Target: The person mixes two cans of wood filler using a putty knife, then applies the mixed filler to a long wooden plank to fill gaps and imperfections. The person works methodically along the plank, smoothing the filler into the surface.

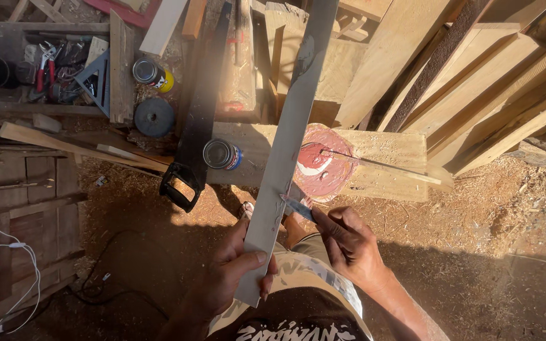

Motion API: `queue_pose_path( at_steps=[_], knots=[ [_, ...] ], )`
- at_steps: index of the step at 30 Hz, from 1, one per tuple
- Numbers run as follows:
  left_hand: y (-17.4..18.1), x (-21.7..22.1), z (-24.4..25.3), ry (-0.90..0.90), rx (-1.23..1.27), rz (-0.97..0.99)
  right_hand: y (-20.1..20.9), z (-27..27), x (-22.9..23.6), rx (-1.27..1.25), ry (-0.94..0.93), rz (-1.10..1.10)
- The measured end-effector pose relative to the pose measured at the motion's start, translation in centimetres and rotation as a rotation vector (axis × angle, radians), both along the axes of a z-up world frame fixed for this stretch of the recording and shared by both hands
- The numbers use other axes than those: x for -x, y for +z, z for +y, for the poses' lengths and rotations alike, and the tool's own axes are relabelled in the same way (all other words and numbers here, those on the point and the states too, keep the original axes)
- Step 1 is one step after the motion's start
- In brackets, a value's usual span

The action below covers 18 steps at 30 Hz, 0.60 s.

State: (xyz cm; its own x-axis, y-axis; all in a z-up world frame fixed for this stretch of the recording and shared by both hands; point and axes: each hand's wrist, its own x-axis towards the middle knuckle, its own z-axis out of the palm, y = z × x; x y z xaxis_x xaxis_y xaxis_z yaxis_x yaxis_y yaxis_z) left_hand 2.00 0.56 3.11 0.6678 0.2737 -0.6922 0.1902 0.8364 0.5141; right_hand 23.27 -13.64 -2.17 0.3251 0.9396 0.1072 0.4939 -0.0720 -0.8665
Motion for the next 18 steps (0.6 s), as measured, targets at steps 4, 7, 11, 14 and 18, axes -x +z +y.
queue_pose_path(
  at_steps=[4, 7, 11, 14, 18],
  knots=[
    [1.0, -0.8, 0.1, 0.028, 0.043, -0.041, -1.8, -3.2, -1.9, -0.030, 0.022, -0.145],
    [1.8, -0.3, 1.5, 0.067, -0.037, -0.121, -3.1, -5.3, -3.4, 0.171, 0.011, -0.099],
    [2.6, -0.1, 2.2, 0.084, -0.166, -0.101, -2.2, -5.6, -4.1, 0.122, -0.232, 0.128],
    [2.7, -0.7, 2.6, 0.004, -0.165, -0.073, -0.4, -2.9, -2.4, -0.044, -0.275, 0.272],
    [2.9, -0.9, 2.1, 0.012, -0.143, -0.129, 2.9, 1.1, 0.6, -0.147, -0.145, 0.298]
  ],
)
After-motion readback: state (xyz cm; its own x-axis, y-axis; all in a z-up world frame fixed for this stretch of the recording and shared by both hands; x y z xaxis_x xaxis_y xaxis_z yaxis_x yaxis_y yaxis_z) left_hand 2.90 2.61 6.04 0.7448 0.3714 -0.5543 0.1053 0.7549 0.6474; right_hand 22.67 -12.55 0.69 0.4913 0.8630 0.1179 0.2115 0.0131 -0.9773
